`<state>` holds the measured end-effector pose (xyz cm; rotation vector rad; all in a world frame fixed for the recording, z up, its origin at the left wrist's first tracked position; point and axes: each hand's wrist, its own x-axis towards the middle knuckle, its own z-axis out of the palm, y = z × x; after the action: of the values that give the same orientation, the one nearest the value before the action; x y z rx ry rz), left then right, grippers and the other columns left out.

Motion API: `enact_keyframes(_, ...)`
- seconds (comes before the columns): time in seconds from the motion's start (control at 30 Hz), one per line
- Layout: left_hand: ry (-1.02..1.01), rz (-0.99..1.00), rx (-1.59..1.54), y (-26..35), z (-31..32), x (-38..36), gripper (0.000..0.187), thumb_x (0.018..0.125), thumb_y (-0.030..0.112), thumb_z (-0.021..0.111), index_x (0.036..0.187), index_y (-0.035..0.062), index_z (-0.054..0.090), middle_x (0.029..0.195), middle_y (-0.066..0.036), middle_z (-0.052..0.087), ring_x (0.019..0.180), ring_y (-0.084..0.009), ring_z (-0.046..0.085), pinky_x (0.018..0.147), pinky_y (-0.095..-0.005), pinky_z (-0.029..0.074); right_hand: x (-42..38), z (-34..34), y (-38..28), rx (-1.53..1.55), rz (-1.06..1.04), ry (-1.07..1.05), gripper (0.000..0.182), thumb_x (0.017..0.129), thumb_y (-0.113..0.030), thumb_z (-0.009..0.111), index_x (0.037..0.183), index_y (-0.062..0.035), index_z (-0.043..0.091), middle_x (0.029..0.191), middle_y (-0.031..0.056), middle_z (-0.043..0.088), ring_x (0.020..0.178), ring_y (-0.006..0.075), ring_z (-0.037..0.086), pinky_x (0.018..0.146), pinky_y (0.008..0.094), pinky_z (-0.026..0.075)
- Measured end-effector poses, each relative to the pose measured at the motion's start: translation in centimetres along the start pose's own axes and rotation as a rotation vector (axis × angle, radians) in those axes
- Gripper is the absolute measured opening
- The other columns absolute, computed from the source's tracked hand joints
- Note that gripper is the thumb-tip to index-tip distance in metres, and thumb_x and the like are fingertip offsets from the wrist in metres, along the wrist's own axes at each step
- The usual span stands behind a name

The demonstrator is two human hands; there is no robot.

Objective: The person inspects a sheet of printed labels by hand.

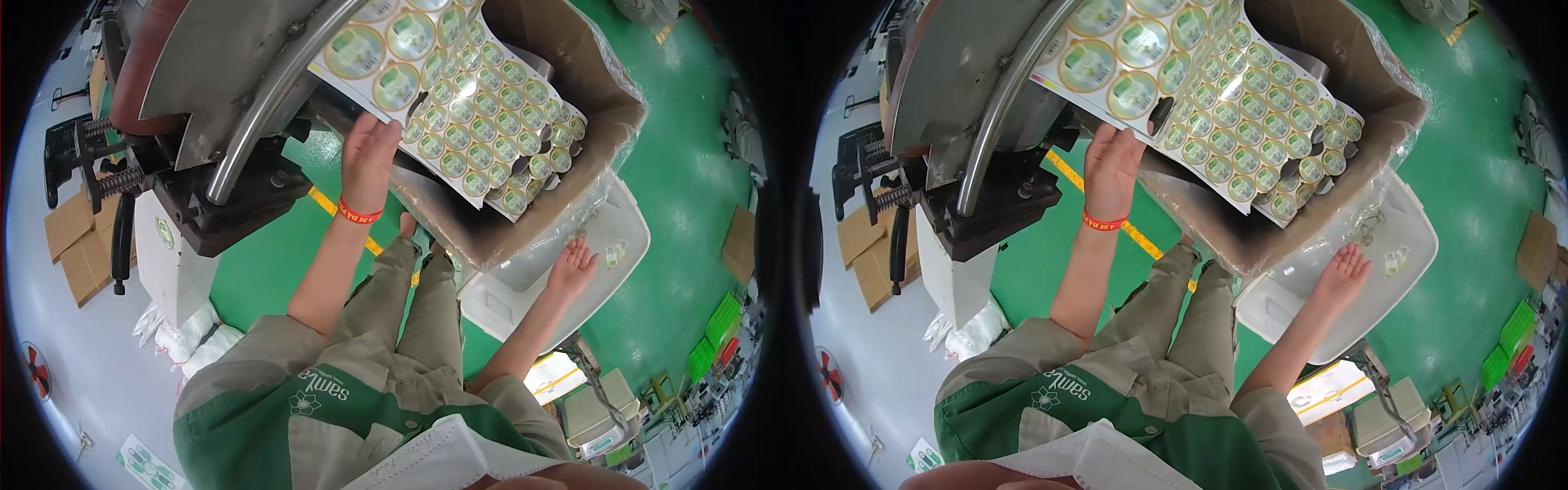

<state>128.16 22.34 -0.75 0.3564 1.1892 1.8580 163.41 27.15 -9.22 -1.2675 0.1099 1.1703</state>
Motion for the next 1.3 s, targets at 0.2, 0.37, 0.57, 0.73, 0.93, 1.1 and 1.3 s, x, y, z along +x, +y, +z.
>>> enact_keyframes(0.2,-0.042,0.042,-0.147,-0.7,-2.4,0.5,0.016,0.09,0.006,0.05,0.103,0.0026,0.058,0.108,-0.006,0.061,0.104,-0.0154,0.057,0.093,-0.0311,0.043,-4.7,6.2,7.1,-1.034,-0.899,-0.583,0.054,0.087,-0.012,0.058,0.133,0.0002,0.035,0.132,0.0163,0.042,0.12,0.0306,0.044,0.098,0.0383,0.038)
enact_keyframes(0.37,-0.009,0.023,-0.061,0.4,-0.7,0.2,0.016,0.09,0.006,0.05,0.103,0.0022,0.058,0.109,-0.007,0.061,0.104,-0.0161,0.057,0.093,-0.0314,0.043,1.7,6.4,17.2,-2.054,-0.605,-0.709,0.061,0.082,-0.038,0.061,0.135,-0.0127,0.044,0.145,0.0271,0.023,0.136,0.046,0.013,0.104,0.0594,0.021)
enact_keyframes(0.57,0.0,-0.011,-0.055,1.1,-0.1,-0.2,0.002,0.088,0.006,0.056,0.09,0.0052,0.057,0.086,0.001,0.06,0.075,-0.0037,0.05,0.07,-0.0198,0.041,1.9,5.7,16.6,-1.798,-0.492,-1.019,0.047,0.081,-0.031,0.065,0.119,-0.0048,0.058,0.129,0.0235,0.047,0.122,0.0427,0.039,0.098,0.0443,0.038)
enact_keyframes(0.73,-0.022,0.054,-0.129,0.8,-0.4,0.2,0.017,0.091,0.009,0.05,0.104,0.0025,0.058,0.114,-0.008,0.06,0.11,-0.0189,0.055,0.098,-0.0339,0.041,-4.7,8.5,12.5,-1.463,-0.706,-0.959,0.035,0.082,-0.02,0.065,0.112,-0.0032,0.061,0.115,0.0182,0.059,0.105,0.032,0.056,0.089,0.0407,0.045)
enact_keyframes(0.93,0.091,0.102,-0.061,0.7,0.0,1.3,0.021,0.095,0.019,0.048,0.11,0.0058,0.055,0.117,-0.007,0.058,0.11,-0.0189,0.054,0.096,-0.0353,0.041,-14.7,18.2,10.7,-0.753,-0.689,-1.126,0.03,0.075,-0.003,0.069,0.104,-0.005,0.066,0.083,0.0068,0.063,0.075,0.0157,0.057,0.066,0.0263,0.046)
enact_keyframes(1.1,0.105,0.138,0.026,1.3,0.5,2.2,0.023,0.096,0.022,0.048,0.11,0.0058,0.056,0.112,-0.004,0.058,0.107,-0.014,0.053,0.09,-0.0316,0.042,-17.3,23.4,14.4,-0.668,-0.887,-1.223,0.033,0.069,-0.005,0.075,0.1,-0.0127,0.069,0.092,0.0029,0.056,0.069,0.0116,0.051,0.061,0.0236,0.042)
enact_keyframes(1.3,0.009,0.168,0.065,2.0,2.3,1.5,0.034,0.097,0.02,0.043,0.124,-0.0004,0.049,0.129,-0.012,0.052,0.114,-0.0179,0.051,0.095,-0.0313,0.041,-16.2,21.3,13.1,-0.57,-0.576,-1.233,0.026,0.073,-0.003,0.073,0.097,-0.0067,0.063,0.09,0.0011,0.059,0.066,0.0078,0.053,0.058,0.0212,0.043)
